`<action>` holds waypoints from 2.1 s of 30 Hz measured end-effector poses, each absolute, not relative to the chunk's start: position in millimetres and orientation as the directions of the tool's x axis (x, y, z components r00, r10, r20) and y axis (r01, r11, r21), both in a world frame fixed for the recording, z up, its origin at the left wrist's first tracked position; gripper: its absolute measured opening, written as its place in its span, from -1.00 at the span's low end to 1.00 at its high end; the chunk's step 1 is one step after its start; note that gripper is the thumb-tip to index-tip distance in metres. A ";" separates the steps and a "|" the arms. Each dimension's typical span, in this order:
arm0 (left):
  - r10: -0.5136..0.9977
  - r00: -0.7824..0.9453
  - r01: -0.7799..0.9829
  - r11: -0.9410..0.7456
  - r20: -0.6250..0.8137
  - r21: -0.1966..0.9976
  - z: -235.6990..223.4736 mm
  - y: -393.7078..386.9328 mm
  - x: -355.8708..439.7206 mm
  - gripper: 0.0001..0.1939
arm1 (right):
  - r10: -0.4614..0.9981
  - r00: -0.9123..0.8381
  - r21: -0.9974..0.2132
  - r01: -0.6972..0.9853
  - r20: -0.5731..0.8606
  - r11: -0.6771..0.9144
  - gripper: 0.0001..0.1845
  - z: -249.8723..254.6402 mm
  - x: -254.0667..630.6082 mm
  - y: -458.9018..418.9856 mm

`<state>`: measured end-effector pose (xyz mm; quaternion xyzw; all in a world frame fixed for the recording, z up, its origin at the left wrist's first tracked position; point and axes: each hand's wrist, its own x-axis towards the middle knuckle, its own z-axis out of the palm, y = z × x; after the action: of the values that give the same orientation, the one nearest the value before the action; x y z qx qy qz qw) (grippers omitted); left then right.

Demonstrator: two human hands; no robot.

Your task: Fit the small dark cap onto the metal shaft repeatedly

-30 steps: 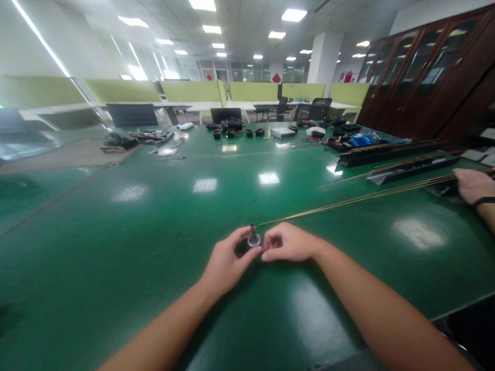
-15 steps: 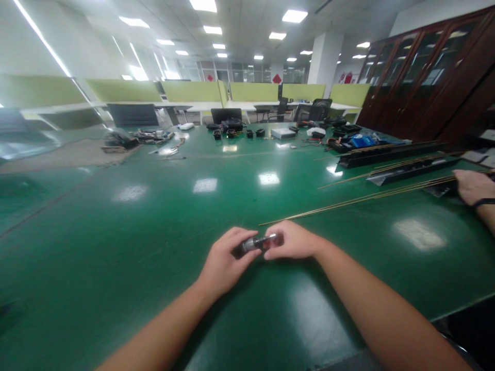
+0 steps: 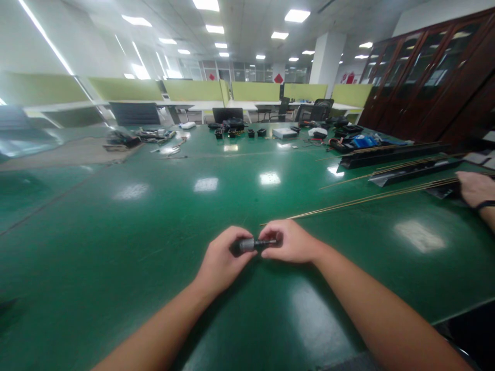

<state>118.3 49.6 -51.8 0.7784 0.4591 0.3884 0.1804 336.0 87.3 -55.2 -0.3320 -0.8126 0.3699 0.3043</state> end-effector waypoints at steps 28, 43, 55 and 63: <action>0.858 0.289 0.573 -0.511 0.425 0.641 -54.3 47.1 122.4 -0.89 | 0.739 -0.602 -0.754 0.324 0.302 0.572 -0.88 -56.6 329.8 84.8; 0.861 0.282 0.581 -0.505 0.424 0.638 -54.6 48.2 121.8 -0.86 | 0.756 -0.599 -0.754 0.361 0.263 0.549 -0.90 -58.8 331.6 86.5; 0.859 0.281 0.580 -0.508 0.428 0.637 -54.9 48.7 121.1 -0.87 | 0.762 -0.594 -0.768 0.353 0.257 0.534 -0.87 -59.5 333.8 87.1; 0.869 0.265 0.569 -0.491 0.418 0.659 -54.5 48.5 121.1 -0.87 | 0.768 -0.590 -0.766 0.364 0.251 0.530 -0.87 -58.4 334.0 88.2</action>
<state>121.1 48.5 -54.5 0.7716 0.4660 0.3875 0.1932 334.0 88.2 -58.4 -0.3436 -0.8234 0.3418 0.2951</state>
